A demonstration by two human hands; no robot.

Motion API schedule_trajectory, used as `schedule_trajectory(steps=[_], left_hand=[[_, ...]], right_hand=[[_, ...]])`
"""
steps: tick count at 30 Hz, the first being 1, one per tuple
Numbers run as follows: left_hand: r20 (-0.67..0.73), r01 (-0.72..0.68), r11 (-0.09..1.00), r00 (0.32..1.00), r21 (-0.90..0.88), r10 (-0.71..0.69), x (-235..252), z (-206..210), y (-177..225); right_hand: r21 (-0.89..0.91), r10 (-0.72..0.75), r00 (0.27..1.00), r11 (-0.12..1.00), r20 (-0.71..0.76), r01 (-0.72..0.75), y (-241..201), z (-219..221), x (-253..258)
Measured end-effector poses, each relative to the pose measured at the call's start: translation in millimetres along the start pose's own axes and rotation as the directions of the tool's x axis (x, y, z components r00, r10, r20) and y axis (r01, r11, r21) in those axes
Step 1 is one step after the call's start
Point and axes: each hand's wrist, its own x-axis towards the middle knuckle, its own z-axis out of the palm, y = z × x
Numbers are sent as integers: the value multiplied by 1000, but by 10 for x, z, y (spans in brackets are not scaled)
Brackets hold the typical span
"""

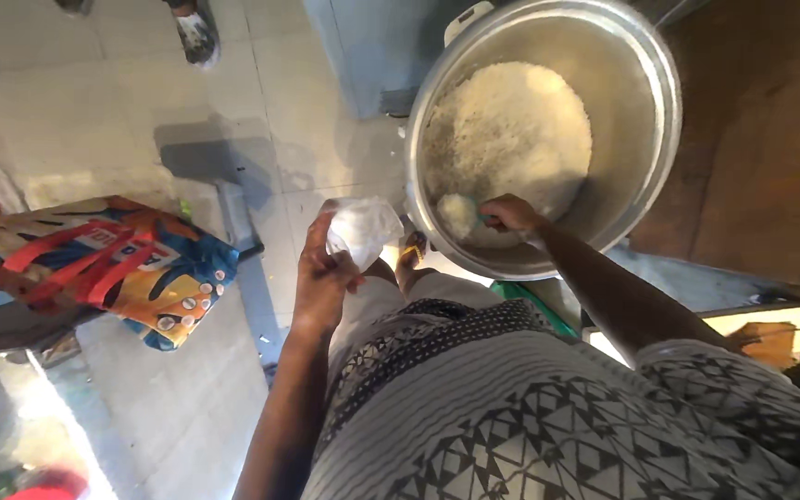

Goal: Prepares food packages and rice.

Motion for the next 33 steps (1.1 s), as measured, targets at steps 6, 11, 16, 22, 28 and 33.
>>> schedule_trajectory(steps=[6,11,16,22,28,33], left_hand=[[8,4,1000,1000,24,-4,57,-24,42],[19,27,999,999,44,-28,65,27,71],[18,25,999,1000,36,-26,86,32,88],[30,35,998,999,42,-37,109,-58,50],[42,46,996,998,78,-50,143,-39,107],[47,28,995,998,96,-32,131,-11,217]], right_hand=[[-540,-251,962,827,-110,155,-279,225,18],[-823,-177,978,535,113,192,-329,441,46],[-755,-123,970,610,211,242,-224,385,190],[-390,-48,991,916,127,94,-95,146,281],[205,-99,991,976,91,79,40,-64,92],[558,202,976,821,-79,-124,-111,128,46]])
